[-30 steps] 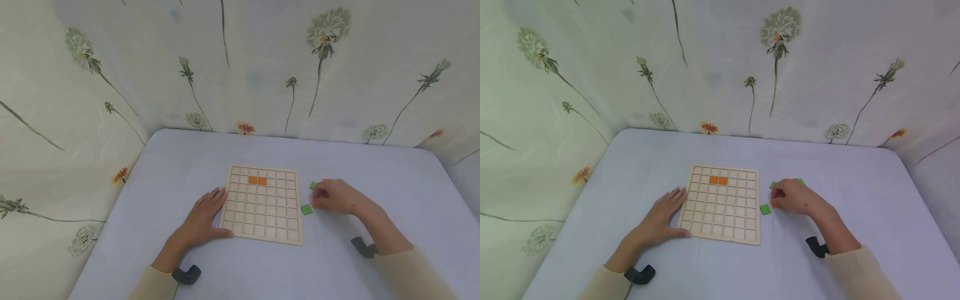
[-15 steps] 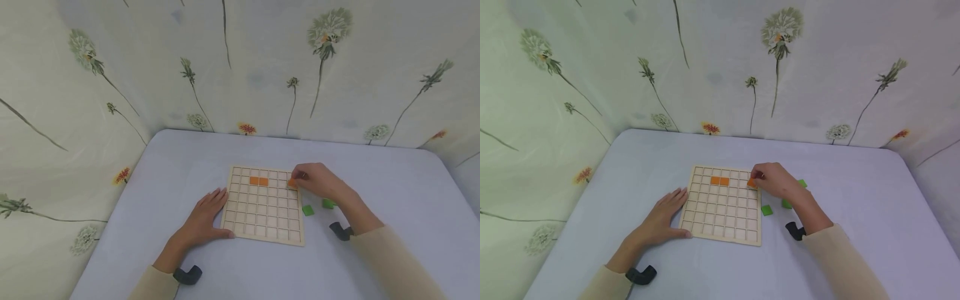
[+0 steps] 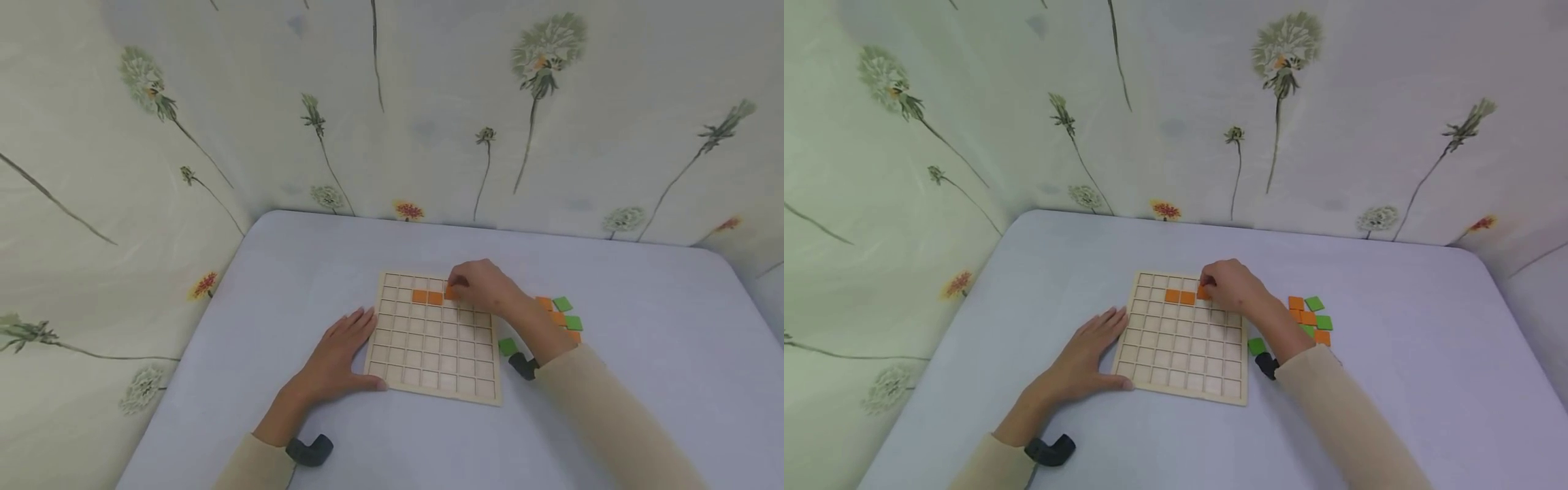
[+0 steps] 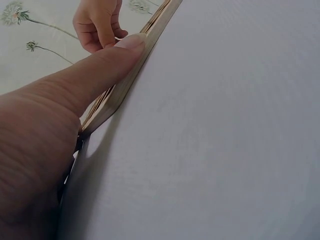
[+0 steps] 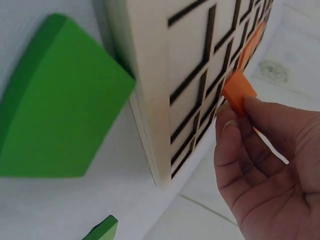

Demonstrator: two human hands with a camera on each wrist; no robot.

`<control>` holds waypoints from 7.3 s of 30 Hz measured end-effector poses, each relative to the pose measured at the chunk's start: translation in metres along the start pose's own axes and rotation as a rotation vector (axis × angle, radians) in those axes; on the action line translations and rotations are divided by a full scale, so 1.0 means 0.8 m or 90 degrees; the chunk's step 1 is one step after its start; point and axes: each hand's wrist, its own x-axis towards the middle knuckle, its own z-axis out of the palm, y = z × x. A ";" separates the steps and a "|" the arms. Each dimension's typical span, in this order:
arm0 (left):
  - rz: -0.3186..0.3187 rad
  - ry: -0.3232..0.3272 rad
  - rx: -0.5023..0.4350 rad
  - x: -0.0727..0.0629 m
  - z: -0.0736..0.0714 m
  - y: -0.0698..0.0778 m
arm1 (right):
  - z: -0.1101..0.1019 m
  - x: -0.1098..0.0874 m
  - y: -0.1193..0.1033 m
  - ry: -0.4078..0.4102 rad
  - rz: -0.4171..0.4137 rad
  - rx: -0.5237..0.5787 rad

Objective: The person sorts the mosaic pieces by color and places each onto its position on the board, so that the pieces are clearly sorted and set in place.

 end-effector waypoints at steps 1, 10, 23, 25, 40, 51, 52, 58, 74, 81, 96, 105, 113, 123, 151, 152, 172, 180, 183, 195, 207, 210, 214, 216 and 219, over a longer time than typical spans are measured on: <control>0.001 0.000 0.001 0.000 0.000 0.001 | 0.002 0.000 0.001 -0.004 0.003 0.001; -0.006 0.000 0.007 -0.001 -0.002 0.002 | 0.013 -0.003 0.000 0.004 -0.017 -0.007; -0.002 0.003 0.000 -0.002 -0.001 0.002 | 0.019 -0.013 -0.009 0.008 0.033 -0.076; -0.001 0.004 -0.001 -0.002 -0.001 0.003 | 0.019 -0.016 -0.006 0.009 0.045 -0.066; 0.001 0.016 0.000 -0.002 0.001 0.001 | -0.003 -0.058 0.031 0.016 0.075 -0.026; -0.005 0.010 -0.007 -0.001 -0.002 0.005 | -0.028 -0.094 0.072 0.013 0.114 -0.005; -0.005 0.009 -0.007 -0.001 -0.003 0.005 | -0.030 -0.097 0.075 0.012 0.121 0.002; -0.002 0.011 -0.009 -0.002 -0.003 0.006 | -0.040 -0.108 0.097 0.019 0.162 0.004; -0.007 0.005 -0.007 -0.001 -0.003 0.007 | -0.040 -0.121 0.126 0.009 0.189 0.002; -0.008 0.001 -0.002 -0.001 -0.001 0.006 | -0.035 -0.118 0.130 0.019 0.212 0.000; -0.009 0.013 -0.002 -0.002 -0.001 0.007 | -0.038 -0.116 0.118 0.002 0.262 0.001; -0.016 0.014 -0.007 -0.001 0.000 0.006 | -0.035 -0.116 0.122 -0.007 0.283 0.015; -0.023 0.009 -0.010 0.000 0.000 0.006 | -0.030 -0.117 0.122 0.009 0.286 0.017; -0.020 0.006 -0.008 0.000 0.000 0.004 | -0.026 -0.118 0.117 0.038 0.265 0.028; -0.014 0.002 0.006 0.000 0.002 0.000 | -0.025 -0.082 0.060 0.060 0.148 0.107; -0.013 0.003 0.006 -0.001 0.003 0.000 | -0.022 -0.077 0.057 0.060 0.138 0.108; -0.008 0.008 0.011 0.000 -0.002 -0.001 | 0.011 -0.037 0.019 0.012 0.108 0.094; -0.007 0.002 0.012 0.002 -0.001 -0.003 | 0.015 -0.036 0.016 0.004 0.103 0.093; -0.007 0.002 0.011 0.002 -0.002 -0.003 | 0.016 -0.036 0.015 0.005 0.093 0.095; -0.011 0.003 0.011 0.002 0.002 -0.003 | 0.022 -0.034 0.013 0.008 0.077 0.096; -0.020 0.002 0.005 0.000 0.000 0.001 | 0.026 -0.030 0.006 0.013 0.065 0.103; -0.017 0.000 0.007 0.000 0.000 0.001 | 0.027 -0.029 0.004 0.017 0.051 0.114; -0.014 -0.002 0.007 0.000 0.000 0.000 | 0.029 -0.026 -0.001 0.020 0.026 0.125; -0.012 -0.001 0.006 0.000 0.000 0.000 | 0.030 -0.023 -0.005 0.020 0.019 0.127; -0.011 -0.001 0.007 0.001 -0.001 0.000 | 0.032 -0.020 -0.011 0.021 0.019 0.120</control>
